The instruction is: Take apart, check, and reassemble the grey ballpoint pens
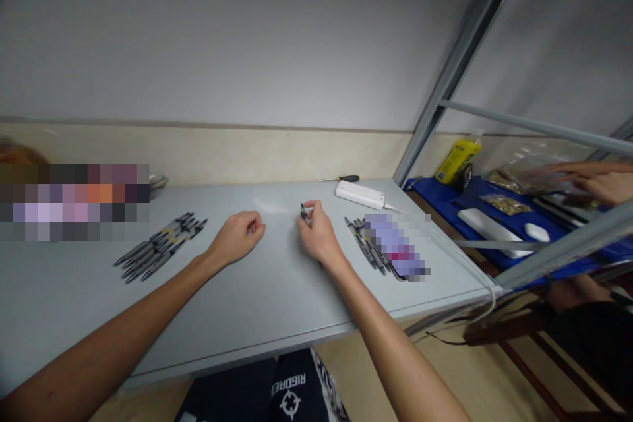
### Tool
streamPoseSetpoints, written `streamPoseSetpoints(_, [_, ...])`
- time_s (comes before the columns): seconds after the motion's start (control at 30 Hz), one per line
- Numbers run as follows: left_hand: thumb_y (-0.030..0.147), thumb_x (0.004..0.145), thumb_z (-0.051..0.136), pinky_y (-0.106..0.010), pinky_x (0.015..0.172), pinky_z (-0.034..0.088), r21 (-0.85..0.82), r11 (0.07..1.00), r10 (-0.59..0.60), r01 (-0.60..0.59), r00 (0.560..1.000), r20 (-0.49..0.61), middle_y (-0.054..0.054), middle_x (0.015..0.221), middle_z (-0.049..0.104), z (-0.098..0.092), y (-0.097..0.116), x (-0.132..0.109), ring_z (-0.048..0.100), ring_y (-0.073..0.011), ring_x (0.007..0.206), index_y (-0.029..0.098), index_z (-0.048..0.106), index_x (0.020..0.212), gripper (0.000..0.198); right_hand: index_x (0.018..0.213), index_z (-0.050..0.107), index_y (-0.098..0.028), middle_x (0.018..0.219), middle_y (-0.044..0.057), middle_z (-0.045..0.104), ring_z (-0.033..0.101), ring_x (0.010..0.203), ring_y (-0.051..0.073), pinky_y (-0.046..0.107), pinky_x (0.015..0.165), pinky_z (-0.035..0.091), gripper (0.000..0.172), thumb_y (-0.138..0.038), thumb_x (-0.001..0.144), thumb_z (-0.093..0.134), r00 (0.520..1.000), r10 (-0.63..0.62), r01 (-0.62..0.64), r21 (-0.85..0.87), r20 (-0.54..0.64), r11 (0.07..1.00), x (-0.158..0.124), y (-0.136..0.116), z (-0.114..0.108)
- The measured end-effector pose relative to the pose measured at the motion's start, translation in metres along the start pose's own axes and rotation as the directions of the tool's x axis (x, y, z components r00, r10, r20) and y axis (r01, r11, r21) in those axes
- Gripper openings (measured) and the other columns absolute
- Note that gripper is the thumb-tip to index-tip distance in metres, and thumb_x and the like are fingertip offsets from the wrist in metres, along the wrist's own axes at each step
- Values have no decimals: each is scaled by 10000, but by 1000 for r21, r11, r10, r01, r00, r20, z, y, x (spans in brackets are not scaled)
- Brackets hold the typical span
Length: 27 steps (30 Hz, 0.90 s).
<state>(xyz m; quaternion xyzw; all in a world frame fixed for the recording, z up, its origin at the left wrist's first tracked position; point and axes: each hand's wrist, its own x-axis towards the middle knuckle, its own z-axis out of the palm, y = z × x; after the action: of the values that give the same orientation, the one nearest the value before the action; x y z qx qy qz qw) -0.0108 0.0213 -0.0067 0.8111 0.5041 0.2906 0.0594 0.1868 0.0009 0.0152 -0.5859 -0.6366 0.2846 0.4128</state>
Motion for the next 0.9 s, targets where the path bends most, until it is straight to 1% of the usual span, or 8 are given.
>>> streamPoseSetpoints(0.1, [208,765,444,-271,625,357,-15,1000,15,-15,1000,21,0,610,532,0,1,0,496,-149,615,196,467,614,153,1073,484,-117,979,103,527,541,840,183,322,801,424,317,-112,757,468,994,-106,95,-321,-17,942,-7,9,2])
streamPoseSetpoints(0.13, [208,763,445,-270,623,356,-21,1000,21,-20,999,31,0,610,534,0,1,0,496,-149,615,195,470,615,151,1089,497,-101,1021,127,521,541,882,193,318,831,414,331,-88,760,461,993,-116,104,-390,-8,915,-10,11,2])
streamPoseSetpoints(0.2, [209,762,445,-269,622,355,-31,999,31,-30,999,43,-2,611,535,0,1,-1,495,-148,615,194,476,616,150,1123,511,-98,1064,140,518,547,894,194,298,833,410,359,-60,772,449,993,-114,108,-485,17,868,-15,12,1])
streamPoseSetpoints(0.3, [212,763,443,-271,621,356,-38,999,39,-38,998,48,-3,610,535,-1,1,-1,491,-148,615,193,482,616,153,1133,533,-118,1041,121,558,555,879,187,272,802,405,356,-53,796,440,993,-107,118,-574,53,810,-20,12,-3])
streamPoseSetpoints(0.43, [211,762,437,-271,621,358,-48,998,49,-47,998,47,-3,609,532,-1,1,-1,488,-145,607,190,495,621,154,1005,596,-113,944,123,613,535,908,219,294,792,380,230,-114,843,432,990,-122,139,-711,75,690,-20,15,-11])
streamPoseSetpoints(0.63, [207,766,439,-271,622,365,-37,998,53,-50,997,63,-5,616,541,-2,2,-1,495,-148,614,190,490,620,156,912,642,-108,934,162,597,478,913,271,362,749,346,230,-203,857,440,985,-170,85,-852,-5,516,-22,21,-23])
streamPoseSetpoints(0.77, [207,772,439,-267,629,369,-30,998,52,-50,996,66,-4,620,547,-2,2,-1,504,-147,620,191,492,623,159,878,673,-137,977,170,572,435,945,299,391,720,320,231,-228,841,464,981,-183,25,-891,-66,452,-25,23,-32])
streamPoseSetpoints(0.9, [218,774,445,-264,624,365,-30,998,60,-58,996,62,-4,619,545,-1,1,-1,503,-147,617,189,493,624,161,880,686,-148,977,170,561,420,945,298,390,713,308,235,-235,840,471,984,-161,-6,-904,-82,428,-24,28,-44])
